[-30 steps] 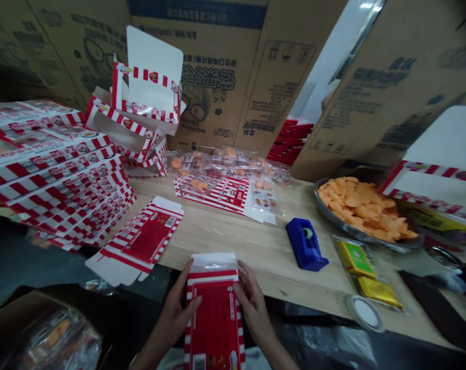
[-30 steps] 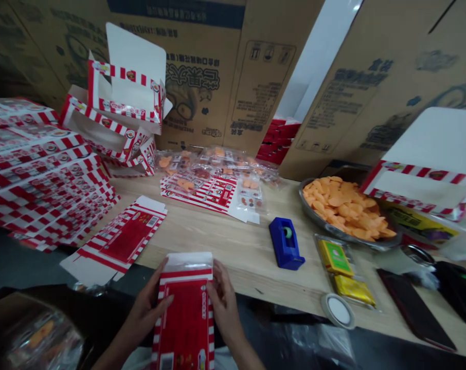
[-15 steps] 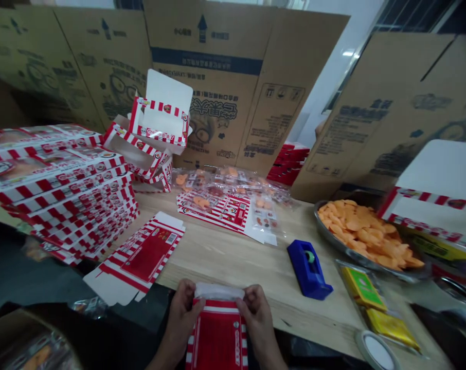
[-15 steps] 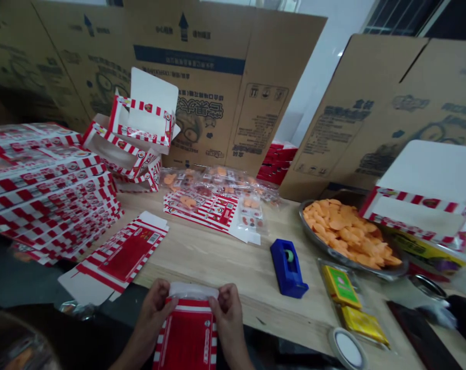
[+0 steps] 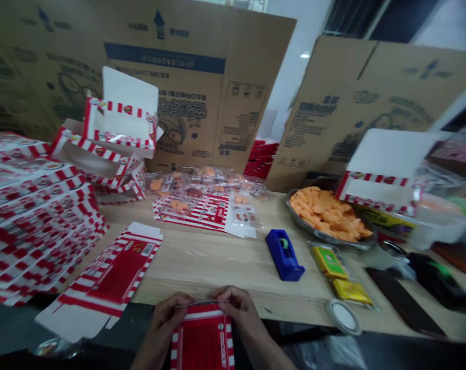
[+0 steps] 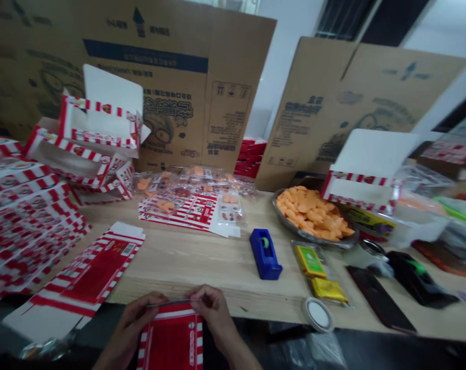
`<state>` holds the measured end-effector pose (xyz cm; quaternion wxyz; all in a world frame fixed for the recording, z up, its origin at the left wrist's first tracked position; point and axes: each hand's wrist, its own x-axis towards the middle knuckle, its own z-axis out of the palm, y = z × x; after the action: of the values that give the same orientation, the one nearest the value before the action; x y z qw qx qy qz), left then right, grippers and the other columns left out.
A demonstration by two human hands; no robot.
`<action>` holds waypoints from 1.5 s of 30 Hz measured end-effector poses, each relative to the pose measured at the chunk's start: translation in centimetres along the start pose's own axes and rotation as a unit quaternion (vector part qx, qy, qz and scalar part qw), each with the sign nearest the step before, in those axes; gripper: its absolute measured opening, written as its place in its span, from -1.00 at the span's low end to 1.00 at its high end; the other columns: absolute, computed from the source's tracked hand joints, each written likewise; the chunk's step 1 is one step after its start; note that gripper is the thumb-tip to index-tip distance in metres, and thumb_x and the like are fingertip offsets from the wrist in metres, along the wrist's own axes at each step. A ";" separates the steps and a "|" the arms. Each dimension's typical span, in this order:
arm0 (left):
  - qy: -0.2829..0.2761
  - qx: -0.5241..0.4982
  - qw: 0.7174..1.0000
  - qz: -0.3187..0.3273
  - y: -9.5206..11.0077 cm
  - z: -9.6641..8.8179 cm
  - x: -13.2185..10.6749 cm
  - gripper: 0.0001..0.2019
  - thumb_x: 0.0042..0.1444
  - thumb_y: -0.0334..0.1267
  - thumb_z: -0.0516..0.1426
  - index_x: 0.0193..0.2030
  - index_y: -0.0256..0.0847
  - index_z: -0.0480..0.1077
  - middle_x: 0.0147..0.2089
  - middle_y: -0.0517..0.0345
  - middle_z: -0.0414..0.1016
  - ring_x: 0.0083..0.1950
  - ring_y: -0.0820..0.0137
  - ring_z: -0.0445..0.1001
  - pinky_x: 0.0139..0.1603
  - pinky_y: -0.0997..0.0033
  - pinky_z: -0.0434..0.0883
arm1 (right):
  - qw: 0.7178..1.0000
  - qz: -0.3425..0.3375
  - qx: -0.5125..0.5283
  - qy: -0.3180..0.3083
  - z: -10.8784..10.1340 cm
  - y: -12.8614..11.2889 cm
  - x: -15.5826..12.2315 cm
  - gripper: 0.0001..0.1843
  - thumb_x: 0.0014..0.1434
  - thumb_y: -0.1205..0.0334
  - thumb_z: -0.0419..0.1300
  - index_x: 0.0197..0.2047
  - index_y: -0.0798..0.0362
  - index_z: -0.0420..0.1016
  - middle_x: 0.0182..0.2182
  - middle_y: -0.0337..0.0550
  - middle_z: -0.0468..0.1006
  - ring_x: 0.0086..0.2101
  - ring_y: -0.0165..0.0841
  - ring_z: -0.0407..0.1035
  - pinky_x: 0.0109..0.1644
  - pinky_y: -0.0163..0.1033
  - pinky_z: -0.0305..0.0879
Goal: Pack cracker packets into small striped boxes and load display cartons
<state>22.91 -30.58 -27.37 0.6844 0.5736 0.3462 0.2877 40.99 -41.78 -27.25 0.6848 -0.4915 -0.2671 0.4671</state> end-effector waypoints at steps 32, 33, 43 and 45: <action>-0.052 0.091 0.994 0.043 1.1 0.5 0.5 -0.67 0.01 0.01 0.23 -0.24 -0.20 0.58 -0.17 -0.05 0.55 -0.10 0.18 0.45 -0.06 0.27 0.35 | 0.980 0.002 -0.192 -0.060 -0.2 -3.7 0.3 -0.64 0.00 -0.03 0.31 -0.52 0.11 0.46 -0.52 -0.15 0.49 -0.47 -0.39 0.27 -0.38 -0.29 0.15; -0.036 0.077 0.996 0.025 0.9 0.4 0.4 -0.66 -0.02 0.02 0.25 -0.23 -0.20 0.58 -0.15 -0.05 0.55 -0.08 0.17 0.45 -0.04 0.26 0.36 | 0.981 0.006 -0.180 -0.065 -0.2 -3.7 0.3 -0.65 0.00 -0.04 0.32 -0.50 0.11 0.47 -0.50 -0.13 0.51 -0.46 -0.38 0.30 -0.37 -0.29 0.17; -0.139 0.055 0.988 -0.047 4.4 1.7 1.8 -0.73 -0.17 -0.10 0.33 -0.53 -0.31 0.51 -0.55 0.16 0.45 -0.48 0.46 0.31 -0.44 0.51 0.21 | 0.984 0.085 -0.152 -0.048 0.1 -5.0 0.3 -0.67 -0.24 0.11 0.47 -0.57 0.13 0.44 -0.58 -0.24 0.51 -0.54 -0.47 0.30 -0.44 -0.35 0.19; -0.145 0.051 0.987 -0.038 4.7 2.0 1.9 -0.72 -0.13 -0.09 0.30 -0.51 -0.32 0.49 -0.53 0.16 0.44 -0.46 0.45 0.31 -0.42 0.51 0.23 | 0.983 0.080 -0.161 -0.040 -0.1 -5.1 0.4 -0.66 -0.25 0.11 0.47 -0.57 0.13 0.45 -0.57 -0.24 0.52 -0.54 -0.47 0.31 -0.44 -0.36 0.21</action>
<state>25.70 -29.43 -22.79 0.7075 0.6301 0.2788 0.1571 43.17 -41.85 -22.58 0.5458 -0.5962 -0.3256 0.4904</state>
